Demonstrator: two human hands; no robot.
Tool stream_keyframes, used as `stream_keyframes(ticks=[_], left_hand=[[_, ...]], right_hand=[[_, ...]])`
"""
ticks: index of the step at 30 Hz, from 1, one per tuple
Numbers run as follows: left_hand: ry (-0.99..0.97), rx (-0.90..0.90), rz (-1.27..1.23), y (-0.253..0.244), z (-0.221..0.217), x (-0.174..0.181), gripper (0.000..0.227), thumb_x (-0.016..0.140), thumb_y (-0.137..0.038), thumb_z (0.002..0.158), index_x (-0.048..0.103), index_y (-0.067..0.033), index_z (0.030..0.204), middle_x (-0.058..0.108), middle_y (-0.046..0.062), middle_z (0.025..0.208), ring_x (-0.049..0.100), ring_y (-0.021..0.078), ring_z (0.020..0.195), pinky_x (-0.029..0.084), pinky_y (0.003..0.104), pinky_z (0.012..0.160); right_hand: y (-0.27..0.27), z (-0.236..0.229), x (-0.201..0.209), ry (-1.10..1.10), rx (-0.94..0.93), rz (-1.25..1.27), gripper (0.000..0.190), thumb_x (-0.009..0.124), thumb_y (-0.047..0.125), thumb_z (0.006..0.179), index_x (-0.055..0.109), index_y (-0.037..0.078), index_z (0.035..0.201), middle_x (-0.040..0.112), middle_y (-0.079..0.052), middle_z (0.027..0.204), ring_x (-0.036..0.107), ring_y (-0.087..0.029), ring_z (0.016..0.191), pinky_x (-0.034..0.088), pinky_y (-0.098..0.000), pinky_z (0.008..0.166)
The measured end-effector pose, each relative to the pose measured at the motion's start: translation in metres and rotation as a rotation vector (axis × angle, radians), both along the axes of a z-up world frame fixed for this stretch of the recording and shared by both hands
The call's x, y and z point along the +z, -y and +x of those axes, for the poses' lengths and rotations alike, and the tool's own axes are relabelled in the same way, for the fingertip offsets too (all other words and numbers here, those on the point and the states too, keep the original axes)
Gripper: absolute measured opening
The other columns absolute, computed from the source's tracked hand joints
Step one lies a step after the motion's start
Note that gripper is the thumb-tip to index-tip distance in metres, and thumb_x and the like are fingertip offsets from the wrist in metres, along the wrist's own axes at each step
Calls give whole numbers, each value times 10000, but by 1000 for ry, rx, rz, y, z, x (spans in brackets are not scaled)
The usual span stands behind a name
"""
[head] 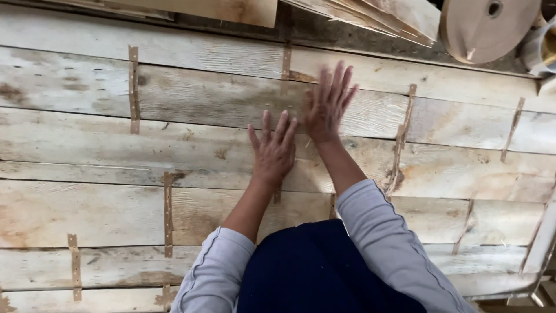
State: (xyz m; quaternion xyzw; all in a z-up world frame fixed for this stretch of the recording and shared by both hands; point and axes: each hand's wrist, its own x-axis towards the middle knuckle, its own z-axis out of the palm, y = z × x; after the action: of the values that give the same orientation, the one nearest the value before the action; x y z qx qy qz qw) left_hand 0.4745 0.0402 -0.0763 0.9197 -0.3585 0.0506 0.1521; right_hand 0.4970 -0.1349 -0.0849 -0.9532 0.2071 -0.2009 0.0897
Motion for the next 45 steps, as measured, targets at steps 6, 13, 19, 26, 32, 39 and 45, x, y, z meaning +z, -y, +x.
stream_keyframes(ticks=[6,13,19,26,32,39,45], left_hand=[[-97,-2,76,-1,1,0,599,516,-382,1106,306,-274,1656,122,-14,1726,-30,385,1563,-61,693,1194],[-71,-11,64,-2,-4,2,615,529,-307,1064,338,-249,1645,156,7,1721,20,407,1567,-52,701,1192],[-137,-20,158,-1,1,2,666,503,-448,1135,165,-283,1684,-10,-11,1727,-68,380,1567,-66,690,1207],[-48,2,60,-1,4,7,607,595,-375,1078,358,-265,1626,190,9,1711,78,399,1569,-38,695,1200],[-27,20,33,-1,6,10,536,572,-387,1078,424,-227,1569,239,8,1688,122,383,1563,11,682,1206],[-156,22,-127,-5,2,10,422,571,-309,1037,538,-185,1439,309,8,1670,105,345,1574,83,686,1218],[-60,23,-70,-5,-1,-3,500,507,-371,1088,445,-183,1547,178,9,1713,39,351,1583,-8,670,1231]], right_hand=[[24,12,49,135,-164,129,593,126,558,1159,83,323,1701,-44,32,1779,-79,-223,1675,-56,-620,1384],[32,15,0,-110,-49,30,577,318,457,1222,9,341,1695,-153,8,1747,-159,-268,1613,-148,-604,1312],[80,67,28,250,-238,13,569,304,457,1302,-73,414,1726,-189,118,1810,-190,-127,1734,-98,-544,1498],[96,102,-1,-233,-313,-316,641,201,661,1145,-2,405,1698,-153,-22,1740,-123,-291,1637,-101,-633,1335],[86,86,-29,59,-36,-300,534,293,568,1195,151,371,1672,-65,-15,1733,-80,-309,1628,-137,-650,1310],[18,11,-2,-100,-19,56,544,545,346,1161,315,232,1641,39,-48,1722,-33,-282,1586,-7,-625,1307],[26,100,58,88,-15,-114,499,453,398,1238,245,326,1686,21,-16,1753,-54,-281,1648,15,-657,1381]])
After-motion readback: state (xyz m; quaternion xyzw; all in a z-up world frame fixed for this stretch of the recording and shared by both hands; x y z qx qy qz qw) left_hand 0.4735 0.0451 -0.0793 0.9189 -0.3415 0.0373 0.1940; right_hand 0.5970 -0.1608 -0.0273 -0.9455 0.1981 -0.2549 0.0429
